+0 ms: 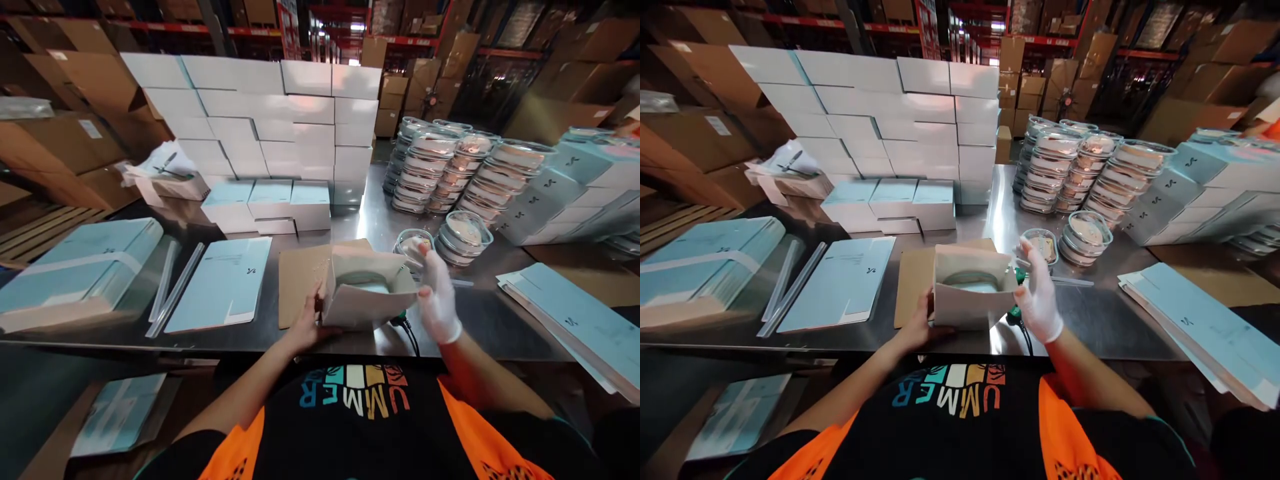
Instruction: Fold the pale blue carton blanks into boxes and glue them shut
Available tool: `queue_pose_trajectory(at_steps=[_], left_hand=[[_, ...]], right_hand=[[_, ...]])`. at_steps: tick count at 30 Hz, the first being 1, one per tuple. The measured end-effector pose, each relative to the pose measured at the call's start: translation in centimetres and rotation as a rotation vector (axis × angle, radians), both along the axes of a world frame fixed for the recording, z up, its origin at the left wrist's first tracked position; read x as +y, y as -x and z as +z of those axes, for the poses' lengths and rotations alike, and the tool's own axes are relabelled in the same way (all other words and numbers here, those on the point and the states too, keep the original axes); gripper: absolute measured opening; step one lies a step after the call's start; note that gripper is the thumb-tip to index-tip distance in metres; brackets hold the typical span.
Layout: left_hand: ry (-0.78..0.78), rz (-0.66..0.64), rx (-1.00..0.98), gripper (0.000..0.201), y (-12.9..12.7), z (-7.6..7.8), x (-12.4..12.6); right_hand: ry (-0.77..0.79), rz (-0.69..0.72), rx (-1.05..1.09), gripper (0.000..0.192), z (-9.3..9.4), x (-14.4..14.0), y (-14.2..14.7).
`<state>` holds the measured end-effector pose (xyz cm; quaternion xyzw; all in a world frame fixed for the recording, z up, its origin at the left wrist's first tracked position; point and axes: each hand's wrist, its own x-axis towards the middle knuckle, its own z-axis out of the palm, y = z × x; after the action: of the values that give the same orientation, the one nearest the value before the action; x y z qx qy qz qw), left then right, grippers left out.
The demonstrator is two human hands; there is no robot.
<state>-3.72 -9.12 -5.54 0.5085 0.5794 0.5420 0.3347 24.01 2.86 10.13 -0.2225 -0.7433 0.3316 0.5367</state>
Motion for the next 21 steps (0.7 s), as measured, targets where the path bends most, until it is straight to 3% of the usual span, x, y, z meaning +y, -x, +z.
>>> queue_pose_trajectory(at_steps=[3,5,9,11,13,15,18,21], left_hand=[[-0.188,0.038,0.036,0.129,-0.3,1.3,0.0],[-0.339,0.101,0.109,0.116,-0.4,2.8,0.1],[-0.473,0.081,0.237,0.066,-0.8,5.8,0.0],[-0.511,0.085,0.199,0.058,-1.4,6.4,-0.2],[-0.575,0.202,0.118,0.061,-2.0,6.2,-0.5],[-0.62,0.307,0.094,0.068,-2.2,5.3,-0.7],[-0.581,0.253,0.229,0.064,-1.7,4.1,-0.9],[-0.502,0.234,0.314,0.06,-0.7,3.9,-0.9]], right_hand=[[0.065,-0.037,-0.028,0.094,-4.6,-1.2,0.8],[0.063,-0.029,-0.057,0.093,-5.7,-2.1,1.7],[0.212,0.119,-0.07,0.083,-4.6,-3.3,3.3],[0.321,0.147,-0.05,0.071,-3.7,-3.7,4.0],[0.364,0.068,-0.037,0.05,-3.3,-4.1,4.6],[0.334,-0.047,-0.015,0.043,-3.3,-4.3,5.2],[0.258,-0.06,0.056,0.055,-3.5,-3.6,5.4],[0.152,-0.109,-0.046,0.048,-3.0,-1.3,4.0]])
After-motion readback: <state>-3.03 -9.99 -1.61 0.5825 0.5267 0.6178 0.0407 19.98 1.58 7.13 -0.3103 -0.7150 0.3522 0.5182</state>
